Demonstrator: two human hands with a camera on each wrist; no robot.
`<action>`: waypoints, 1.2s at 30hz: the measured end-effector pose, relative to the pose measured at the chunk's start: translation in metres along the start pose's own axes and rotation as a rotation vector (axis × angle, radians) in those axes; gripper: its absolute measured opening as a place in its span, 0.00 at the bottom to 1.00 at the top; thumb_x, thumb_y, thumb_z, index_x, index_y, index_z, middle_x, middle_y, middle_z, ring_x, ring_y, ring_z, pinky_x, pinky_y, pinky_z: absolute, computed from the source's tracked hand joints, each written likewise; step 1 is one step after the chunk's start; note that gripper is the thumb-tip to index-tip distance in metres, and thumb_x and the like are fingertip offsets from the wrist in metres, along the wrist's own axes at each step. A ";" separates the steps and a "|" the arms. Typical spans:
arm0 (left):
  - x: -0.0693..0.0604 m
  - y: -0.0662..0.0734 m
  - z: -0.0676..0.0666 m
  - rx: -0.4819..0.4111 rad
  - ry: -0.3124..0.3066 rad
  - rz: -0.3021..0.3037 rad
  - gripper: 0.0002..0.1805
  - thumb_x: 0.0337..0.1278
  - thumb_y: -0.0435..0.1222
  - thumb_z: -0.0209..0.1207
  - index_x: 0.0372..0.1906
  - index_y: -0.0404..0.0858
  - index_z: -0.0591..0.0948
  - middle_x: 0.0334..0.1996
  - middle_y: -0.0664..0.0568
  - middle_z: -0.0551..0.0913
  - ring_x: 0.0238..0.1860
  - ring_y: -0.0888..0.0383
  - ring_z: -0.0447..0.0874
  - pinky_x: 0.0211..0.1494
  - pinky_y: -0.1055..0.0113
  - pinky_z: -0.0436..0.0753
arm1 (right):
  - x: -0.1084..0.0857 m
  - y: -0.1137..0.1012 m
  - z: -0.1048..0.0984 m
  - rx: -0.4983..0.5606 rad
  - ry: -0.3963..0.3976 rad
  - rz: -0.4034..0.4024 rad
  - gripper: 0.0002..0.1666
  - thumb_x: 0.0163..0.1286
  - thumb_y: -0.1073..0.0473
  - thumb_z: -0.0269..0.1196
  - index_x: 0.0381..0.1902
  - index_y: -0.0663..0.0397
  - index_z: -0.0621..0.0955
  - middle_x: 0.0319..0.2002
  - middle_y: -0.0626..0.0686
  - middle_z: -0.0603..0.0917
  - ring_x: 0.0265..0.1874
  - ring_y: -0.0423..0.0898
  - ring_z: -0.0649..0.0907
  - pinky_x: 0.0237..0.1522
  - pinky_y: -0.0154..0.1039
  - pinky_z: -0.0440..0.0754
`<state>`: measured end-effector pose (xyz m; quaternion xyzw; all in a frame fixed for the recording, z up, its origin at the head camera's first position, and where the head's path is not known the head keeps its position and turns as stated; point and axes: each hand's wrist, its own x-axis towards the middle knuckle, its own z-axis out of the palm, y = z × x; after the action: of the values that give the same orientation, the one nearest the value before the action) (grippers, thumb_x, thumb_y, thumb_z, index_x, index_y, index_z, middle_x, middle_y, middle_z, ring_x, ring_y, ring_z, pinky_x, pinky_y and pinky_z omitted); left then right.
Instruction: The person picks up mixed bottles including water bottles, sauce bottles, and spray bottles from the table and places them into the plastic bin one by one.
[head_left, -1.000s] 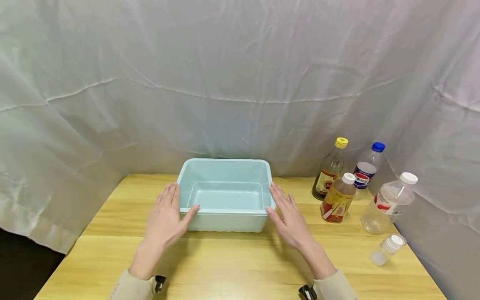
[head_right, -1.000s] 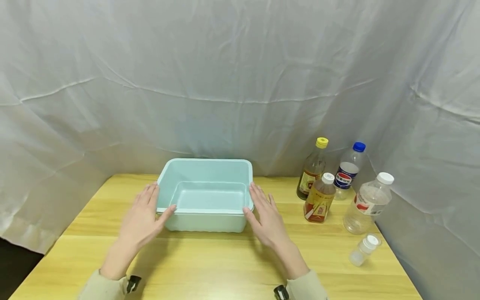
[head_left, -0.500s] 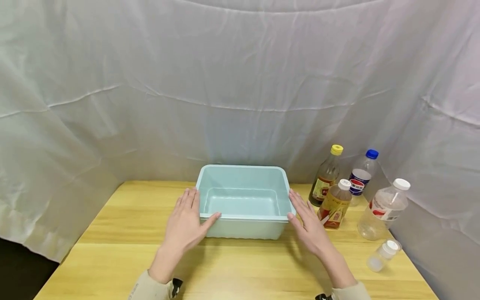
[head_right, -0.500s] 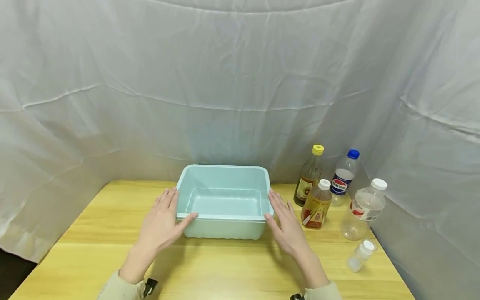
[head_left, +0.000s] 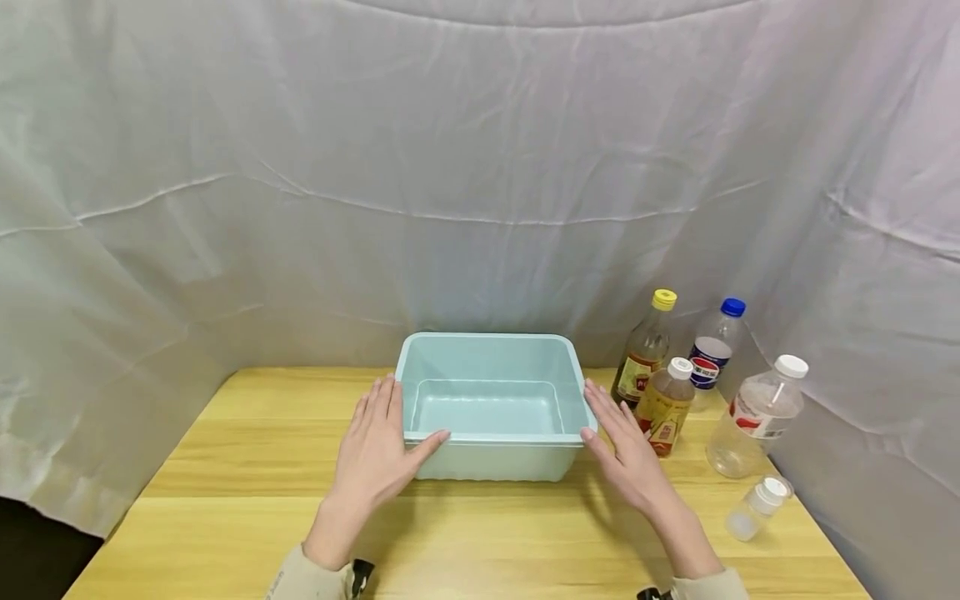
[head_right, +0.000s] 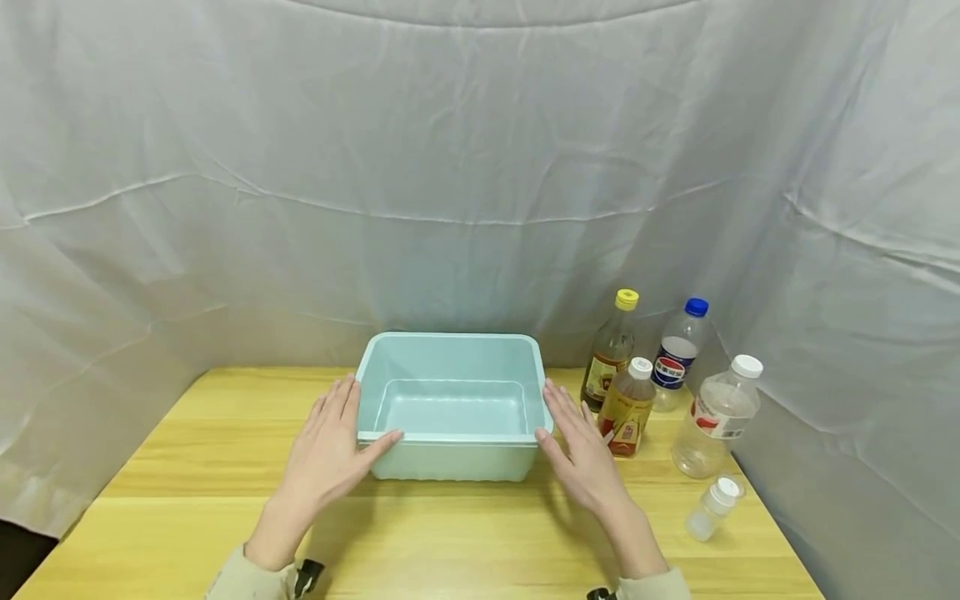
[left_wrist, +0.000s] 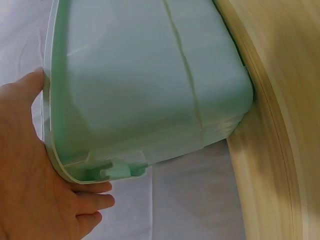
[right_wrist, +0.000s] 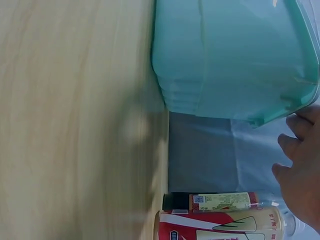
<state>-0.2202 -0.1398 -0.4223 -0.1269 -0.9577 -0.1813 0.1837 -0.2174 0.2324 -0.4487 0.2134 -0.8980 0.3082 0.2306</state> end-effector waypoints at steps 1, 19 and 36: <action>0.000 0.000 0.000 0.001 -0.010 -0.002 0.62 0.63 0.74 0.51 0.79 0.23 0.58 0.80 0.32 0.56 0.81 0.36 0.53 0.84 0.46 0.53 | -0.001 0.000 0.000 -0.004 0.014 -0.002 0.35 0.81 0.57 0.55 0.81 0.55 0.63 0.80 0.57 0.63 0.78 0.61 0.63 0.83 0.41 0.41; -0.001 0.001 -0.002 -0.006 -0.050 -0.017 0.62 0.64 0.74 0.48 0.79 0.24 0.56 0.81 0.33 0.53 0.82 0.38 0.47 0.84 0.46 0.51 | -0.020 0.008 -0.054 -0.102 0.465 -0.118 0.38 0.78 0.47 0.60 0.77 0.62 0.69 0.75 0.63 0.70 0.77 0.51 0.68 0.79 0.35 0.58; -0.003 0.001 -0.001 -0.018 -0.037 -0.017 0.62 0.64 0.74 0.48 0.79 0.24 0.57 0.81 0.33 0.55 0.82 0.37 0.49 0.84 0.46 0.52 | -0.089 0.066 -0.122 -0.287 0.421 0.121 0.42 0.69 0.59 0.68 0.78 0.62 0.68 0.77 0.62 0.68 0.79 0.39 0.62 0.81 0.36 0.50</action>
<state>-0.2170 -0.1397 -0.4218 -0.1239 -0.9604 -0.1888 0.1632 -0.1461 0.3806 -0.4420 0.0555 -0.8758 0.2286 0.4215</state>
